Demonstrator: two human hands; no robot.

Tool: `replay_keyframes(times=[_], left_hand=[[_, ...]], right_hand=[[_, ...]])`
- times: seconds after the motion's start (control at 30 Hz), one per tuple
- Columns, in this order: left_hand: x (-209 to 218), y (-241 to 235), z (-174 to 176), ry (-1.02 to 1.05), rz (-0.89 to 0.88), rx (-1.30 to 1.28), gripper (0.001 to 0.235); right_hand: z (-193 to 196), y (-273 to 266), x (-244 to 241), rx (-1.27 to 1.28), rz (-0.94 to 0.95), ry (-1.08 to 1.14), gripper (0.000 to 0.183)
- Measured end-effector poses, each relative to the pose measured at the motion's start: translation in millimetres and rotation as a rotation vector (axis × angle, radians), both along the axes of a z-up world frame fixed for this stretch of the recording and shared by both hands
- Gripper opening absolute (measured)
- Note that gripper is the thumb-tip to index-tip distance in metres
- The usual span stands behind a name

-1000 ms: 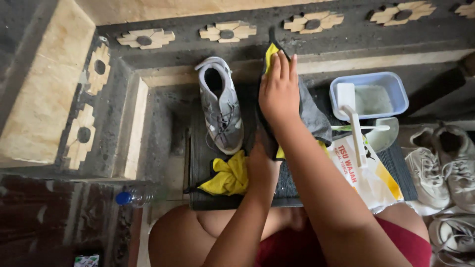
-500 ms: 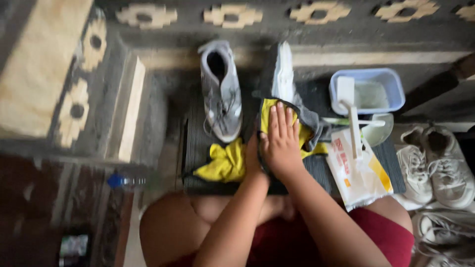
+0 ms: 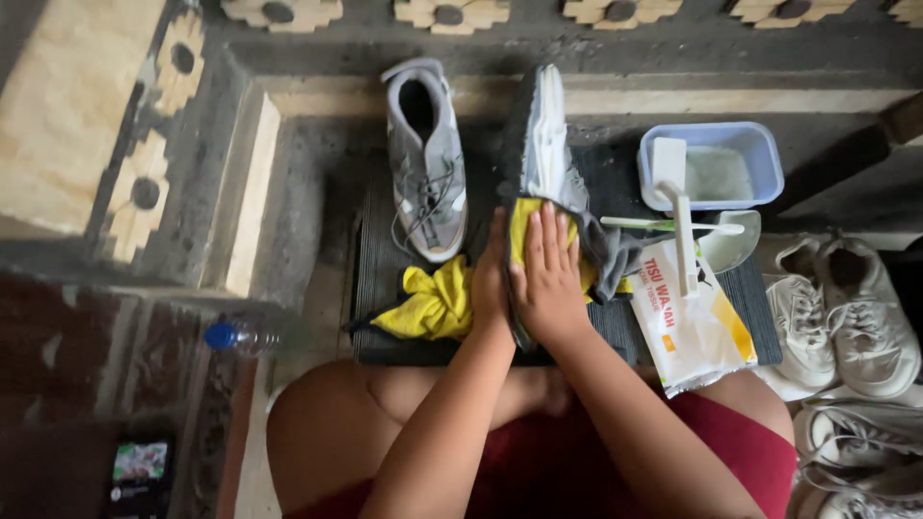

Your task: Cleaning the soles of sneakers using a brush, cleaning solution, and a cloth

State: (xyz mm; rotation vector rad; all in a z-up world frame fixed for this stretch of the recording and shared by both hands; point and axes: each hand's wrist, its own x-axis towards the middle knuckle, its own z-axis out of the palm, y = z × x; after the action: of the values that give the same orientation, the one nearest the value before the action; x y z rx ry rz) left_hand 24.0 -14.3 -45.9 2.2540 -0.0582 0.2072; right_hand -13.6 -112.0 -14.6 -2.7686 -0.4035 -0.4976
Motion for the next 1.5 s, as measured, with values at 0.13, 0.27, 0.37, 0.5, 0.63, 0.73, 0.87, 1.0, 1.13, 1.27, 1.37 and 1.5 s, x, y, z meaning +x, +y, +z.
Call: replay_keyframes(times=[0.13, 0.27, 0.37, 0.5, 0.63, 0.73, 0.87, 1.0, 1.13, 1.27, 1.37, 1.5], left_hand=[[-5.0, -4.9, 32.4, 0.027, 0.013, -0.023, 0.055], [-9.9, -1.0, 62.8, 0.075, 0.068, -0.069, 0.05], [-10.9, -3.9, 42.0, 0.075, 0.115, -0.078, 0.072], [-10.6, -9.6, 18.5, 0.154, 0.196, 0.06, 0.088], [-11.9, -10.8, 12.5, 0.097, 0.18, 0.116, 0.085], [-13.8, -10.0, 20.1, 0.097, 0.19, 0.147, 0.095], [-12.8, -8.2, 15.0, 0.11, 0.171, 0.112, 0.101], [-11.5, -12.8, -13.4, 0.137, 0.249, 0.105, 0.067], [-10.3, -13.9, -8.0, 0.17, 0.15, 0.235, 0.066], [-9.8, -18.3, 14.5, 0.211, -0.099, 0.542, 0.067], [-8.2, -17.4, 48.4, 0.228, -0.26, 0.748, 0.068], [-9.3, 3.5, 41.1, 0.248, -0.242, 0.489, 0.072]], right_hand=[[41.5, 18.8, 56.5, -0.04, -0.081, -0.102, 0.072], [60.6, 19.1, 138.2, -0.033, -0.14, -0.363, 0.065], [100.0, 23.0, 168.6, 0.156, -0.126, -0.277, 0.051], [93.8, 15.3, 229.8, 0.205, -0.178, -0.01, 0.039], [95.3, 7.1, 259.1, 0.196, -0.21, 0.229, 0.038], [93.9, 4.5, 264.6, 0.182, -0.226, 0.26, 0.037], [102.1, 7.1, 240.1, 0.409, -0.236, 0.215, 0.037], [114.0, 18.9, 167.0, 0.491, -0.155, 0.017, 0.054], [83.4, 26.6, 100.9, 0.097, -0.192, -0.071, 0.07], [44.9, 20.4, 60.1, 0.061, -0.184, -0.194, 0.071], [33.1, 15.2, 40.3, 0.069, -0.158, -0.148, 0.069], [20.7, 5.3, 30.5, 0.117, -0.095, -0.131, 0.067]])
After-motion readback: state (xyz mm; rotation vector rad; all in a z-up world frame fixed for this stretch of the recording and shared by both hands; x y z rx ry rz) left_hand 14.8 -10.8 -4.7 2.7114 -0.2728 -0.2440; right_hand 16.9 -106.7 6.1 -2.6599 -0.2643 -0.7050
